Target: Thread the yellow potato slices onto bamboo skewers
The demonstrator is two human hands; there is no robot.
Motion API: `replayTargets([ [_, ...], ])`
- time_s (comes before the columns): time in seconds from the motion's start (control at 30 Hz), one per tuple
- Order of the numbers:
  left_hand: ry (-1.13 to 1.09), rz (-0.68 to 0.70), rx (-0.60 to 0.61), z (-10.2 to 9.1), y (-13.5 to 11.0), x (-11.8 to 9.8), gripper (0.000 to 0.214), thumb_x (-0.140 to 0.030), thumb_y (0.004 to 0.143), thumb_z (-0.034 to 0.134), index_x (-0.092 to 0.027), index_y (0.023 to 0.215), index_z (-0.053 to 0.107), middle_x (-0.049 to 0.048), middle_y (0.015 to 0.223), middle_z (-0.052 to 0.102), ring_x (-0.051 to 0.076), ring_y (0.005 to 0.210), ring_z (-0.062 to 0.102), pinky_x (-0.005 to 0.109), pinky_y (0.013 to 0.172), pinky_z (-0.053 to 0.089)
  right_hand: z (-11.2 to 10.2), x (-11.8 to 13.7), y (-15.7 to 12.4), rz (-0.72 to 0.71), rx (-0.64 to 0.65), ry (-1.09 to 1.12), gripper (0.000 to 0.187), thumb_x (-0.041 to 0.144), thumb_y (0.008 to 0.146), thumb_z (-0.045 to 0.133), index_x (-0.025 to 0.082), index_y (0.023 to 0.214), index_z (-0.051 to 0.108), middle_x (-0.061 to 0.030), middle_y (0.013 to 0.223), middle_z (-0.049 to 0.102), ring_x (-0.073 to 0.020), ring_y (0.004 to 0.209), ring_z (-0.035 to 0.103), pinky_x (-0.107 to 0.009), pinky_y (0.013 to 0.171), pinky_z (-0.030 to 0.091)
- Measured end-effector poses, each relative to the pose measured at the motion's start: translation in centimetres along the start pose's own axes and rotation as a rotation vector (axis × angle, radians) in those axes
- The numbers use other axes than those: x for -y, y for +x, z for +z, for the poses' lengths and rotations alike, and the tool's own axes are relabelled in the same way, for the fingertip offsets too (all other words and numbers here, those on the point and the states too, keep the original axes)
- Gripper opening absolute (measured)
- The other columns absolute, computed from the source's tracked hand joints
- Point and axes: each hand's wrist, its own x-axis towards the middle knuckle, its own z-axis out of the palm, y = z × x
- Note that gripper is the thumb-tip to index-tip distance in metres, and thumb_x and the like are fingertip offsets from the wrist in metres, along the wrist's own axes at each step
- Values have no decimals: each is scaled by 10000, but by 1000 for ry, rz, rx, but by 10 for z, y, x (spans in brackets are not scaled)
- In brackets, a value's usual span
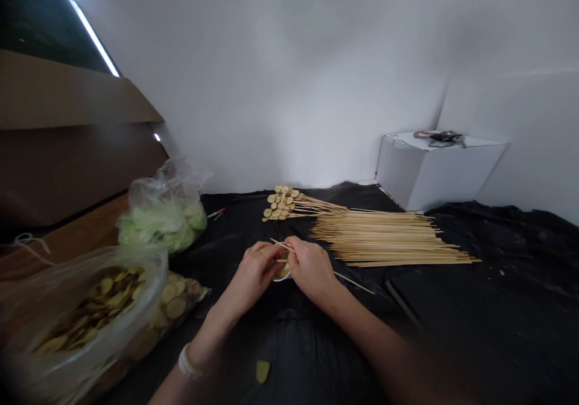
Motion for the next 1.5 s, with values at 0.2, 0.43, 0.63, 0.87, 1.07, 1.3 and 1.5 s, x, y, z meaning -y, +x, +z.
replayTargets([
  [0.2, -62, -32, -94, 0, 2, 2, 420, -42, 707, 586, -264, 1059, 640, 31, 958, 684, 236, 1029, 542, 423, 943, 367, 0, 0, 1, 16, -8, 35, 274, 165, 853, 419, 227, 1022, 625, -18, 889, 712, -153, 773, 648, -231, 686, 406],
  [0.43, -127, -53, -145, -5, 3, 0, 399, -118, 789, 570, -267, 1156, 607, 41, 955, 673, 233, 1040, 530, 410, 912, 385, -5, -2, 2, 66, 77, 50, 259, 175, 842, 441, 249, 990, 640, -7, 825, 707, -152, 700, 634, -234, 641, 391],
  [0.63, -320, -172, -311, -3, 6, 7, 122, -221, 814, 591, -213, 866, 701, 52, 887, 673, 210, 923, 568, 361, 849, 428, -8, -1, 2, 103, 80, -61, 252, 261, 892, 443, 247, 1066, 624, -41, 874, 715, -179, 759, 648, -254, 645, 371],
  [0.87, -942, -392, -498, -10, 9, 6, 165, -284, 735, 697, -169, 853, 690, 31, 845, 668, 117, 686, 571, 228, 621, 456, -16, 7, 0, 33, -90, -47, 288, 387, 925, 427, 224, 1044, 632, -28, 884, 707, -174, 790, 639, -251, 655, 372],
  [1.07, -1383, -501, -478, -12, 10, 4, 187, -236, 699, 747, -170, 852, 662, 3, 816, 644, 76, 703, 581, 185, 657, 488, -15, 11, -7, -115, -200, -147, 337, 368, 960, 357, 187, 1098, 605, -40, 883, 695, -159, 756, 629, -254, 650, 364],
  [1.3, -1549, -588, -442, -10, 11, 6, 278, -145, 659, 774, -151, 917, 673, 20, 876, 654, 75, 746, 602, 166, 665, 504, -11, 12, -7, -174, -266, -177, 274, 239, 963, 346, 176, 976, 613, -30, 801, 656, -137, 729, 589, -241, 647, 357],
  [1.5, -1576, -626, -387, -12, 9, 5, 267, -169, 691, 755, -179, 943, 668, -1, 834, 637, 110, 777, 631, 234, 694, 545, -8, 12, -8, -269, -329, -168, 271, 213, 942, 392, 163, 1048, 636, -58, 838, 625, -163, 826, 567, -252, 700, 388],
])
